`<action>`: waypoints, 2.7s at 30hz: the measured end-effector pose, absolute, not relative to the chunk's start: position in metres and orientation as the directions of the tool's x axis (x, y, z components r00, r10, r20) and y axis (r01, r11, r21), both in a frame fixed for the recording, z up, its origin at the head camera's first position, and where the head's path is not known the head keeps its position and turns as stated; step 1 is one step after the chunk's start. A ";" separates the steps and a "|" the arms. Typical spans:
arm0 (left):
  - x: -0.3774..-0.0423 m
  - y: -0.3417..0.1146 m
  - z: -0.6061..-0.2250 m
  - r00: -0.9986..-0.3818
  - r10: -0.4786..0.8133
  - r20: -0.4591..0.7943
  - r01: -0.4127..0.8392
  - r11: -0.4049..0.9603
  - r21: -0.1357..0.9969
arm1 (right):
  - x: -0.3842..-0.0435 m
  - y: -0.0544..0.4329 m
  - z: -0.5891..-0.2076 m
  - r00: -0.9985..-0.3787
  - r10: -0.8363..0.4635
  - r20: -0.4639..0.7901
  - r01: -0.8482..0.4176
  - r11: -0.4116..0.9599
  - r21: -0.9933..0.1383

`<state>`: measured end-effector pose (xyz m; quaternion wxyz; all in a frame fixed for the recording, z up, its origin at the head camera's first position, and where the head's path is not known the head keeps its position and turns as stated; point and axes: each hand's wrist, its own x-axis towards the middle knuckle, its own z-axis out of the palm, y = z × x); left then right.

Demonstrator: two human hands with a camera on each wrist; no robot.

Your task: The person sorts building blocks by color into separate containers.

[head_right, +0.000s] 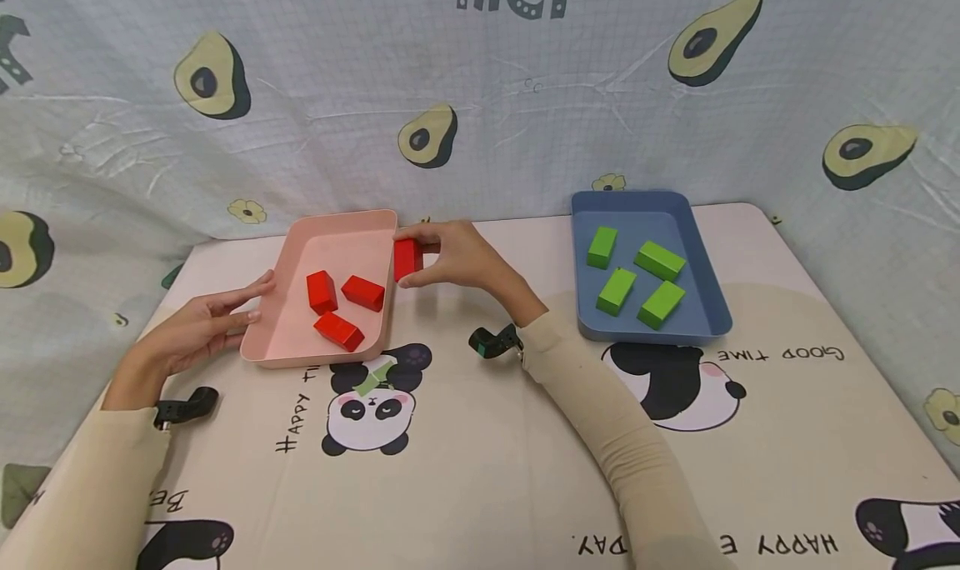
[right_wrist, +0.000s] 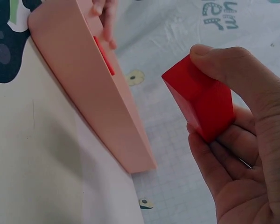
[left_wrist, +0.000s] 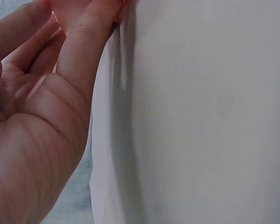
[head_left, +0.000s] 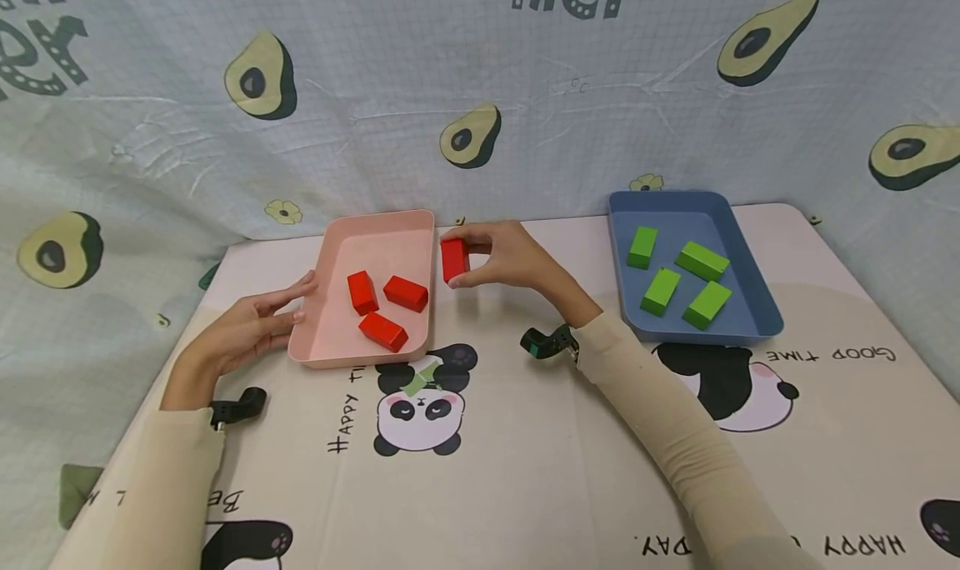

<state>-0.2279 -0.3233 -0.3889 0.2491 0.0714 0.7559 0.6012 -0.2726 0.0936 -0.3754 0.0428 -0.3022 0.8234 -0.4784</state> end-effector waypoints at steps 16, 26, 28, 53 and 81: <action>-0.228 -0.324 -0.390 -0.868 0.396 -0.301 -0.199 0.276 0.940 | -0.271 0.090 -0.372 -0.790 -0.563 0.244 -0.490 0.341 -0.802; -0.229 -0.326 -0.392 -0.867 0.404 -0.293 -0.202 0.253 0.946 | -0.270 0.086 -0.369 -0.782 -0.577 0.238 -0.492 0.336 -0.803; -0.229 -0.326 -0.392 -0.866 0.405 -0.293 -0.202 0.252 0.946 | -0.270 0.086 -0.369 -0.780 -0.578 0.239 -0.493 0.333 -0.804; -0.228 -0.325 -0.391 -0.858 0.426 -0.288 -0.209 0.224 0.952 | -0.270 0.074 -0.367 -0.762 -0.587 0.272 -0.536 0.338 -0.773; -0.229 -0.326 -0.391 -0.854 0.437 -0.281 -0.204 0.215 0.955 | -0.272 0.064 -0.370 -0.765 -0.583 0.274 -0.526 0.321 -0.787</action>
